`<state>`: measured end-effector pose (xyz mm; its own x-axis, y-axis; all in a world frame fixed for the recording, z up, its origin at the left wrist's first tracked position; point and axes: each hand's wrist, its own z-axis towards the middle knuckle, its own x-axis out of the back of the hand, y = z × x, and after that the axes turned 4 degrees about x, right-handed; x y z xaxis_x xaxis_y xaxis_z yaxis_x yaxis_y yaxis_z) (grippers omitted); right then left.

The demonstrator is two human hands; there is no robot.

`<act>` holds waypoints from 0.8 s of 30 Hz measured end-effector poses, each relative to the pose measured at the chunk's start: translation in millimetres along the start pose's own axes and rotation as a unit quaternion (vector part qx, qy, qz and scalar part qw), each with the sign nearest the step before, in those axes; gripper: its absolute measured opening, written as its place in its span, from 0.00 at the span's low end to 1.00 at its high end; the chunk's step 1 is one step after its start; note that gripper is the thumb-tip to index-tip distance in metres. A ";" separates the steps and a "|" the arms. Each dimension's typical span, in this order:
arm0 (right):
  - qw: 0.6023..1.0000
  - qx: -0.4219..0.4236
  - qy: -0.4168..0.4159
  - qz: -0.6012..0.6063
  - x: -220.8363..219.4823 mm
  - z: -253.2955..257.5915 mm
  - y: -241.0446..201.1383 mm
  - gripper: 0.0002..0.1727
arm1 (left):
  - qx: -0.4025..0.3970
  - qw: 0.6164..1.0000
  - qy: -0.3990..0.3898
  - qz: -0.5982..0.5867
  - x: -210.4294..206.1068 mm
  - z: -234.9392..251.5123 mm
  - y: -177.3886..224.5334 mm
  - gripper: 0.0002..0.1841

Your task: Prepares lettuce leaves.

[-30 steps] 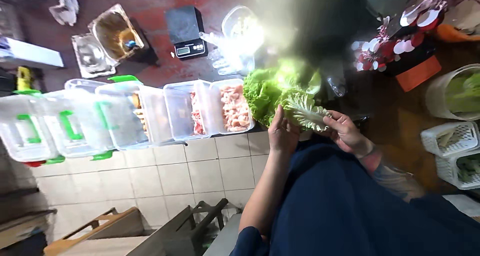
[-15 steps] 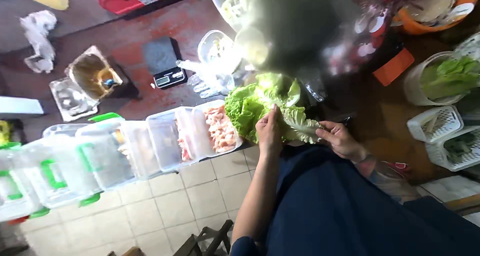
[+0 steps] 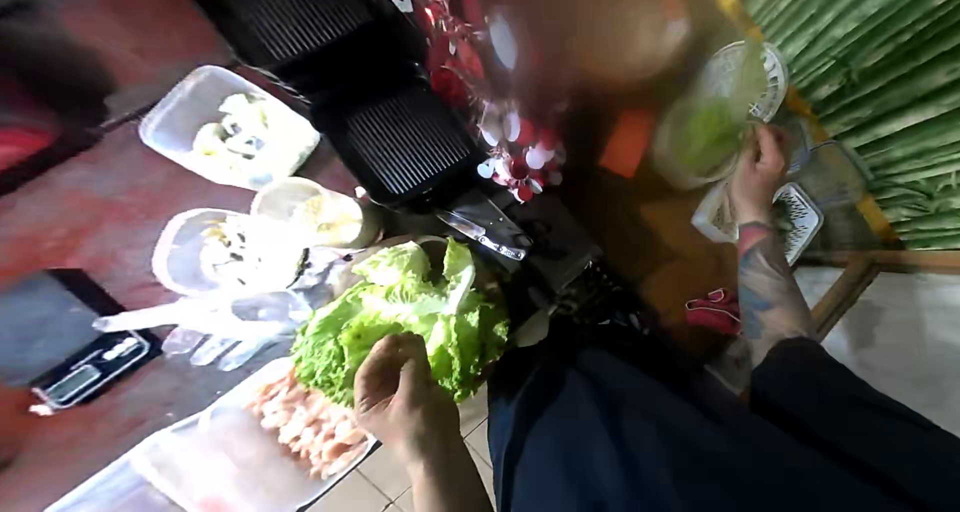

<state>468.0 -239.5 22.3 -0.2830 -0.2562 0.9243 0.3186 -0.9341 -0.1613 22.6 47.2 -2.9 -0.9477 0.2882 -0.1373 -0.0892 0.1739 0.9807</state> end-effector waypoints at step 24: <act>0.599 0.613 -0.328 0.397 -42.4 -180.9 -325.1 0.16 | -0.030 0.964 0.239 0.112 83.4 -65.2 9.5 0.21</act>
<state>212.8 30.0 -27.0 0.6862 0.0295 0.7268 0.6566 0.4048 -0.6364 -77.2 11.5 4.0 -0.9768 -0.1578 0.1451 0.1306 0.0988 0.9865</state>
